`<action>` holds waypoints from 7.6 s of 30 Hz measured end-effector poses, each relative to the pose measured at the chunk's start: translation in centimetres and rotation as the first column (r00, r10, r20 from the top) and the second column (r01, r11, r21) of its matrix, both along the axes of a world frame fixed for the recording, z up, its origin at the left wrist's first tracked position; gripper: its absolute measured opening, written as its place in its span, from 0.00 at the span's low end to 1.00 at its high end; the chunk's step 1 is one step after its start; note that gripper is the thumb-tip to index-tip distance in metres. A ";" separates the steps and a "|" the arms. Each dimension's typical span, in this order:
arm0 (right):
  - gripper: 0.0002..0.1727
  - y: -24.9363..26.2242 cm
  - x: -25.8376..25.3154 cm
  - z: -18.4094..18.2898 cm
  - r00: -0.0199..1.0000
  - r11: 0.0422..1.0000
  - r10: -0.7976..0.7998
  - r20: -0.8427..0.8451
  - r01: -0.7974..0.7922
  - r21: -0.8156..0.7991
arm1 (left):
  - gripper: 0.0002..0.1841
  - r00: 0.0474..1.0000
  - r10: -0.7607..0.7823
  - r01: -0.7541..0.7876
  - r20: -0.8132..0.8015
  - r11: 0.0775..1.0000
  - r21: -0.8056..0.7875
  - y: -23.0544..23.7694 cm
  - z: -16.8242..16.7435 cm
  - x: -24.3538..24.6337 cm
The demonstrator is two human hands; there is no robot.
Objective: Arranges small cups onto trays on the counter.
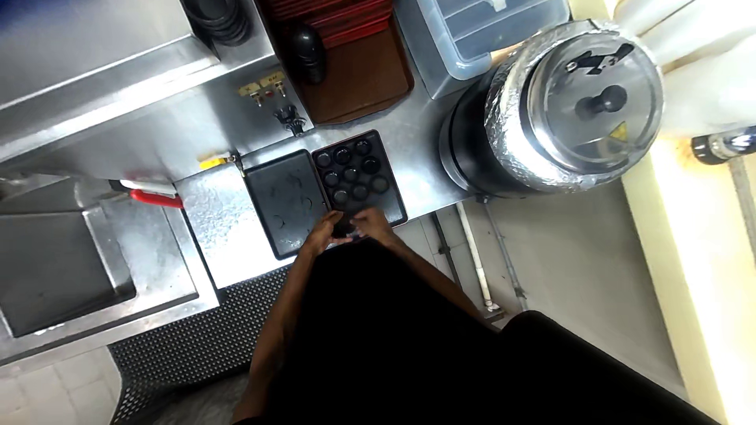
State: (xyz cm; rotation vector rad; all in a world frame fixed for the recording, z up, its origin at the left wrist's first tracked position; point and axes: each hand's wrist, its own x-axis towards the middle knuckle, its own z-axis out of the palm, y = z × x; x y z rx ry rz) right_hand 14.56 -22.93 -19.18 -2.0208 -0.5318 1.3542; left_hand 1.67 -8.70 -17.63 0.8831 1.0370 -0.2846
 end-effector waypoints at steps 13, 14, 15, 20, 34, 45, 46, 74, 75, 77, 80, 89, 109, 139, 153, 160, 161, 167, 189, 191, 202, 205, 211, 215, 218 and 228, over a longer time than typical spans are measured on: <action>0.22 0.5 -0.4 4.5 1.000 0.999 0.023 0.010 -0.023 0.032 | 0.18 0.990 0.128 -0.126 0.063 0.992 -0.029 -0.4 0.6 -0.9; 0.18 0.3 -0.2 4.4 0.998 0.997 0.061 0.014 -0.062 0.046 | 0.18 0.992 0.097 -0.093 0.079 0.994 -0.052 -0.7 0.8 -0.5; 0.15 -0.1 0.0 4.5 0.998 0.996 0.065 0.021 -0.066 0.054 | 0.19 0.993 0.075 -0.069 0.087 0.995 -0.069 -0.9 1.0 -0.3; 0.13 -3.5 1.6 4.1 0.961 0.971 -0.240 0.140 0.239 0.024 | 0.21 0.996 -0.019 0.021 0.089 0.999 -0.023 -0.1 0.9 -0.7; 0.13 -3.2 0.9 6.5 0.989 0.991 -0.015 0.148 -0.005 0.134 | 0.44 0.893 -0.364 0.365 0.264 0.930 0.048 -1.7 2.0 2.1; 0.27 -5.4 5.1 0.5 0.918 0.938 -0.303 0.257 0.335 -0.088 | 0.25 0.659 -0.738 0.666 0.147 0.663 0.341 -0.8 -1.5 1.9; 0.30 -4.9 5.5 1.3 0.929 0.945 -0.270 0.253 0.306 -0.114 | 0.26 0.646 -0.748 0.667 0.156 0.651 0.362 -0.6 -1.5 1.9; 0.52 27.6 9.2 24.9 0.601 0.830 -0.074 0.796 -0.406 0.384 | 0.35 0.717 0.057 -0.134 0.695 0.989 0.058 5.6 9.8 -8.5; 0.49 26.9 8.8 24.9 0.603 0.813 -0.069 0.795 -0.427 0.395 | 0.37 0.676 0.131 -0.209 0.725 0.978 0.018 6.2 10.5 -7.6; 0.47 24.5 6.9 25.0 0.616 0.784 -0.015 0.788 -0.482 0.392 | 0.41 0.542 0.284 -0.353 0.791 0.931 -0.092 7.6 11.8 -5.8; 0.46 19.2 1.9 23.8 0.654 0.741 0.136 0.744 -0.565 0.362 | 0.43 0.372 0.405 -0.389 0.835 0.885 -0.256 8.6 12.5 -3.2; 0.45 7.0 -1.7 16.2 0.886 0.911 0.088 0.456 -0.256 0.322 | 0.22 0.773 0.317 -0.206 0.549 0.944 -0.256 3.5 5.7 -3.2; 0.22 -2.3 -2.0 -0.1 0.883 0.999 0.040 0.468 -0.022 -0.043 | 0.23 0.888 0.361 -0.208 0.284 0.867 -0.452 1.6 -4.2 -6.7; 0.25 -2.5 3.4 -2.9 0.620 0.867 0.321 0.716 -0.496 0.042 | 0.38 0.849 0.326 -0.166 0.415 0.911 -0.376 1.4 -2.7 -4.2; 0.25 -3.5 2.1 0.1 0.872 0.922 -0.045 0.487 -0.152 0.356 | 0.33 0.929 0.196 -0.101 0.314 0.950 -0.295 0.8 -2.5 -3.1; 0.16 -5.4 0.2 1.2 0.976 0.952 -0.116 0.185 0.056 0.300 | 0.27 0.947 -0.059 0.133 0.316 0.967 -0.219 -1.0 -0.8 0.2; 0.14 -6.0 0.6 1.3 0.967 0.950 -0.187 0.173 0.133 0.282 | 0.25 0.956 -0.055 0.119 0.288 0.970 -0.211 -1.1 -0.6 0.4; 0.11 -8.7 2.6 -1.5 0.891 0.968 -0.248 0.379 0.219 0.119 | 0.21 0.972 -0.069 0.119 0.226 0.969 -0.216 -0.2 -1.6 0.5; 0.13 -11.2 3.2 0.9 0.837 0.888 -0.452 0.307 0.392 0.239 | 0.14 0.963 -0.189 0.206 0.190 0.976 -0.075 -3.0 -0.1 5.4; 0.13 -12.4 3.0 -0.4 0.798 0.884 -0.466 0.382 0.403 0.237 | 0.13 0.973 -0.146 0.164 0.178 0.982 -0.093 -2.6 -0.4 5.3; 0.21 -9.7 4.7 -0.3 0.777 0.955 -0.266 0.570 0.294 0.044 | 0.16 0.964 0.179 -0.148 0.196 0.976 -0.160 -1.2 -0.1 0.7; 0.25 -7.3 4.6 1.7 0.895 0.969 -0.235 0.379 0.186 0.161 | 0.15 0.966 0.208 -0.202 0.155 0.978 -0.051 -2.2 1.2 -1.0; 0.28 4.2 -0.3 4.5 0.938 0.902 0.341 0.060 -0.344 0.260 | 0.11 0.900 0.411 -0.421 0.146 0.906 0.043 -1.0 3.6 -3.9; 0.13 10.5 -1.5 4.0 0.930 0.879 0.353 0.106 -0.368 0.304 | 0.14 0.774 0.596 -0.617 0.214 0.785 0.046 2.2 3.6 -6.8; 0.16 15.3 -2.5 3.6 0.970 0.938 0.223 0.098 -0.241 0.249 | 0.15 0.650 0.731 -0.751 0.209 0.660 0.027 5.2 2.2 -10.1; 0.34 29.6 -9.3 -0.3 0.904 0.984 0.167 0.393 -0.178 -0.006 | 0.27 0.696 0.699 -0.701 0.162 0.711 -0.055 14.8 -1.4 -16.9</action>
